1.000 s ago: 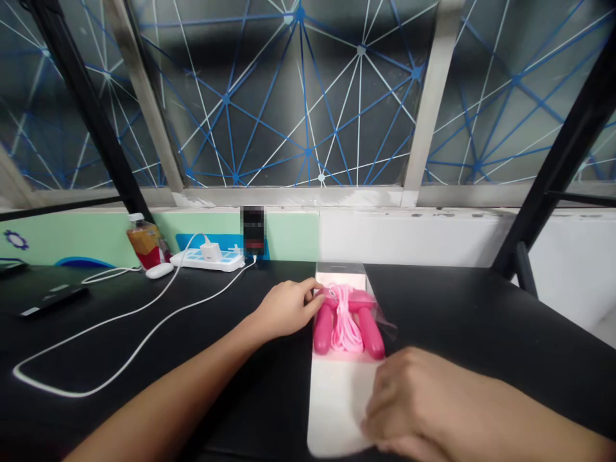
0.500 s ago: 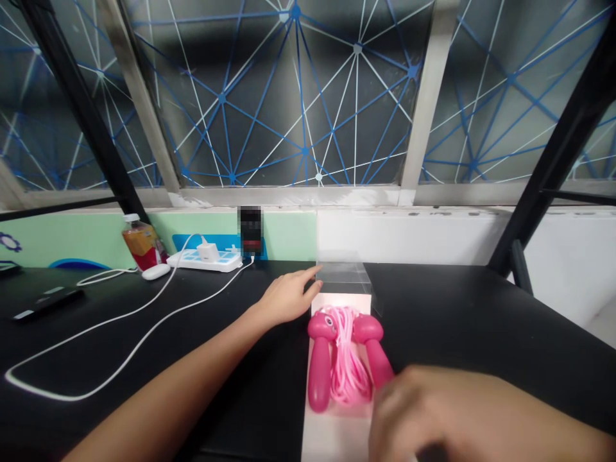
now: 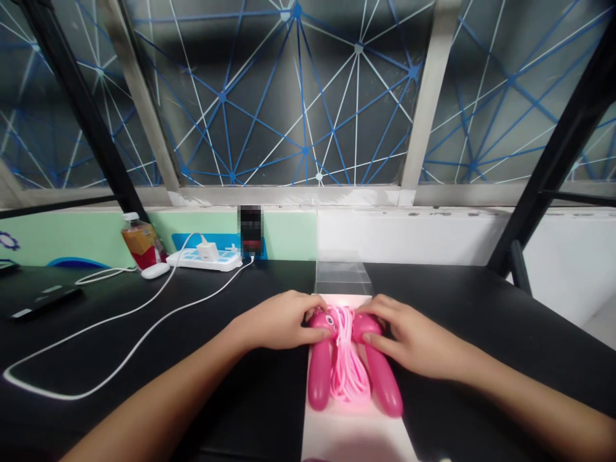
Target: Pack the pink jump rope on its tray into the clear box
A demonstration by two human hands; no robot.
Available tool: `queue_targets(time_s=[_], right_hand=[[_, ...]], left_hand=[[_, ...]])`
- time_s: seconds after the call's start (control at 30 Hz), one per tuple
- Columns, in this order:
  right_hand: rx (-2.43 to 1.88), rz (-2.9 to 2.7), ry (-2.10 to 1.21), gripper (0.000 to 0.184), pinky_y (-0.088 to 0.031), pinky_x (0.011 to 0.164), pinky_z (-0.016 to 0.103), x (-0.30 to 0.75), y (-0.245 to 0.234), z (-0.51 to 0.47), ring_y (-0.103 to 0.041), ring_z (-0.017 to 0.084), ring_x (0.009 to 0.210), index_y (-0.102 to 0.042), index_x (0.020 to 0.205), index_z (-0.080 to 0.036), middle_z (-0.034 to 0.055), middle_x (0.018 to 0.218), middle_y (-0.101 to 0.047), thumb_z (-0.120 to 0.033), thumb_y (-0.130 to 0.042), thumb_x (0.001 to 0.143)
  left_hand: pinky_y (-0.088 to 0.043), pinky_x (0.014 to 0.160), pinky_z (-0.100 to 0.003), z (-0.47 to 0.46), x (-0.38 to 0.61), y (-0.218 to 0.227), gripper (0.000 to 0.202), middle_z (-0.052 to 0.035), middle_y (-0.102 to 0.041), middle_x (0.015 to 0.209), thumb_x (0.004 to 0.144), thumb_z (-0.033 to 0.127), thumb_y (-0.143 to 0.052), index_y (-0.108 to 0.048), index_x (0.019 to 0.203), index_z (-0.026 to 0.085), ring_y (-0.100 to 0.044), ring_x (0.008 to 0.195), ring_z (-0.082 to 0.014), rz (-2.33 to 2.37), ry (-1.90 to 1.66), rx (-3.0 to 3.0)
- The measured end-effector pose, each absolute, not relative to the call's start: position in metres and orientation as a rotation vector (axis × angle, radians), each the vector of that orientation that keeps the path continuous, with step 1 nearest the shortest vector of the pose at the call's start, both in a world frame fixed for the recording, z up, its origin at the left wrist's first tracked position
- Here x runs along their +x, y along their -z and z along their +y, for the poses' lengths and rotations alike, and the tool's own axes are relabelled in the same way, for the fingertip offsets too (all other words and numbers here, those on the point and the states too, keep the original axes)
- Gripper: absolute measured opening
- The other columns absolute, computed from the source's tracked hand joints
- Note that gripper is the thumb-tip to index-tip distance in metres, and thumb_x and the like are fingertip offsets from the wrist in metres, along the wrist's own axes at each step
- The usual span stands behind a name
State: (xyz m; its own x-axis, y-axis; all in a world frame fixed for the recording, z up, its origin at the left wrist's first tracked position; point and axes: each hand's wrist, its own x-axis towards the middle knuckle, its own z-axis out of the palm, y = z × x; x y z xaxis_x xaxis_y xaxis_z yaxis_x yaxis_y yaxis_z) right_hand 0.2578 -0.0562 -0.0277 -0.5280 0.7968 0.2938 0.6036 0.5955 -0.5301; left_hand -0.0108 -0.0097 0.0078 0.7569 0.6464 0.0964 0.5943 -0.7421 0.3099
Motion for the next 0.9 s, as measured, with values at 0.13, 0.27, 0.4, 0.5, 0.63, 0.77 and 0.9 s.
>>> queue_targets(time_s=[0.13, 0.27, 0.4, 0.5, 0.63, 0.77, 0.9], right_hand=[[-1.149, -2.234, -0.627, 0.023, -0.05, 0.069, 0.031, 0.258, 0.03, -0.053, -0.058, 0.015, 0.074, -0.059, 0.111, -0.022, 0.0025, 0.094, -0.061, -0.036, -0.056, 0.094], [-1.133, -2.204, -0.759, 0.023, -0.051, 0.065, 0.031, 0.261, 0.032, -0.051, -0.059, 0.016, 0.072, -0.057, 0.11, -0.02, 0.0021, 0.088, -0.062, -0.037, -0.054, 0.094], [-1.142, -2.212, -0.771, 0.024, -0.052, 0.066, 0.032, 0.263, 0.031, -0.05, -0.06, 0.016, 0.072, -0.055, 0.113, -0.02, 0.0029, 0.092, -0.065, -0.034, -0.055, 0.094], [-1.143, -2.227, -0.782, 0.025, -0.052, 0.067, 0.033, 0.264, 0.03, -0.049, -0.061, 0.017, 0.073, -0.055, 0.114, -0.021, 0.0033, 0.094, -0.066, -0.036, -0.054, 0.094], [-1.156, -2.239, -0.811, 0.027, -0.053, 0.067, 0.033, 0.266, 0.029, -0.048, -0.062, 0.017, 0.074, -0.054, 0.116, -0.021, 0.0037, 0.096, -0.067, -0.037, -0.053, 0.095], [-1.178, -2.245, -0.812, 0.027, -0.052, 0.068, 0.033, 0.264, 0.028, -0.05, -0.062, 0.017, 0.073, -0.053, 0.117, -0.022, 0.0027, 0.094, -0.066, -0.037, -0.052, 0.096], [-1.164, -2.265, -0.748, 0.03, -0.051, 0.068, 0.033, 0.261, 0.026, -0.053, -0.06, 0.017, 0.074, -0.054, 0.121, -0.023, 0.0027, 0.095, -0.066, -0.04, -0.051, 0.096]], left_hand=[[-0.037, 0.057, -0.023, -0.006, -0.012, -0.006, 0.032, 0.0001, -0.067, 0.074, 0.087, 0.047, -0.061, -0.065, 0.104, 0.021, -0.059, 0.064, -0.0147, 0.992, -0.299, 2.632], [-0.04, 0.057, -0.023, -0.004, -0.015, -0.006, 0.031, -0.0001, -0.069, 0.077, 0.086, 0.042, -0.061, -0.063, 0.108, 0.021, -0.061, 0.066, -0.015, 1.046, -0.287, 2.595], [-0.04, 0.056, -0.023, -0.005, -0.017, -0.007, 0.028, -0.0005, -0.069, 0.079, 0.085, 0.038, -0.061, -0.062, 0.107, 0.021, -0.062, 0.066, -0.0154, 1.063, -0.27, 2.601], [-0.04, 0.056, -0.023, -0.005, -0.019, -0.006, 0.03, -0.0009, -0.07, 0.08, 0.084, 0.04, -0.061, -0.062, 0.108, 0.021, -0.062, 0.066, -0.016, 1.065, -0.27, 2.601], [-0.04, 0.056, -0.023, -0.006, -0.021, -0.008, 0.031, -0.0011, -0.069, 0.08, 0.084, 0.042, -0.061, -0.062, 0.108, 0.021, -0.063, 0.067, -0.0166, 1.06, -0.265, 2.606], [-0.041, 0.058, -0.024, -0.007, -0.021, -0.01, 0.033, -0.0011, -0.068, 0.075, 0.085, 0.044, -0.061, -0.063, 0.108, 0.02, -0.062, 0.067, -0.017, 1.039, -0.261, 2.596], [-0.042, 0.06, -0.024, -0.008, -0.02, -0.011, 0.035, -0.0013, -0.069, 0.079, 0.086, 0.045, -0.06, -0.062, 0.112, 0.021, -0.062, 0.068, -0.0165, 1.008, -0.289, 2.591]])
